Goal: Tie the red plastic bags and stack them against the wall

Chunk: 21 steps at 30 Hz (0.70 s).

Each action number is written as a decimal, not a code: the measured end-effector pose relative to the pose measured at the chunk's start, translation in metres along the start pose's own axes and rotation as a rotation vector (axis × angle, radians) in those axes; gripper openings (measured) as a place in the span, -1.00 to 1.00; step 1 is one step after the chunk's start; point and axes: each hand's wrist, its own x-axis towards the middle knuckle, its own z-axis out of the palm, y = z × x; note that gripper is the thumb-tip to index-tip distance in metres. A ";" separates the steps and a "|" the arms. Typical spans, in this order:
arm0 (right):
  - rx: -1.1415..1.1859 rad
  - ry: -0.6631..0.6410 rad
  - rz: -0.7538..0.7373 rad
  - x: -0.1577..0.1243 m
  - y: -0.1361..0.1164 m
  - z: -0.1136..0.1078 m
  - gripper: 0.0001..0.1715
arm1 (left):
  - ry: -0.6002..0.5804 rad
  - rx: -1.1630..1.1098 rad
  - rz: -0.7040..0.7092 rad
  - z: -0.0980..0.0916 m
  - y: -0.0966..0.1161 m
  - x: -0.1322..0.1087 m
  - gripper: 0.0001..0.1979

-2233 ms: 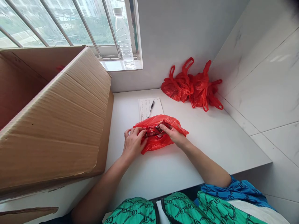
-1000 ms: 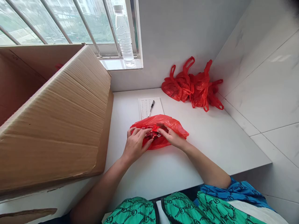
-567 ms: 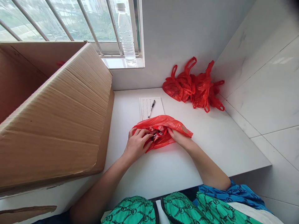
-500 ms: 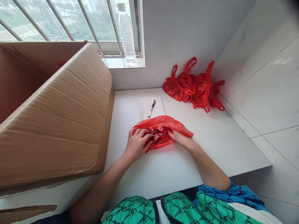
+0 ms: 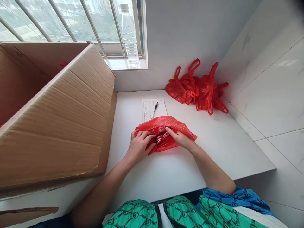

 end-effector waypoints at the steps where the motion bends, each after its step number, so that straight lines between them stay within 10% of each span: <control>1: 0.022 -0.026 0.006 -0.001 -0.006 0.004 -0.68 | 0.012 -0.026 -0.009 -0.002 0.002 0.000 -0.74; 10: -0.140 -0.117 -0.250 -0.006 -0.019 0.024 -0.81 | 0.137 -0.259 -0.086 -0.009 0.010 0.001 -0.84; 21: 0.370 -0.162 0.019 -0.003 -0.023 0.026 -0.66 | 0.061 -0.980 -0.454 -0.019 0.015 0.004 -0.70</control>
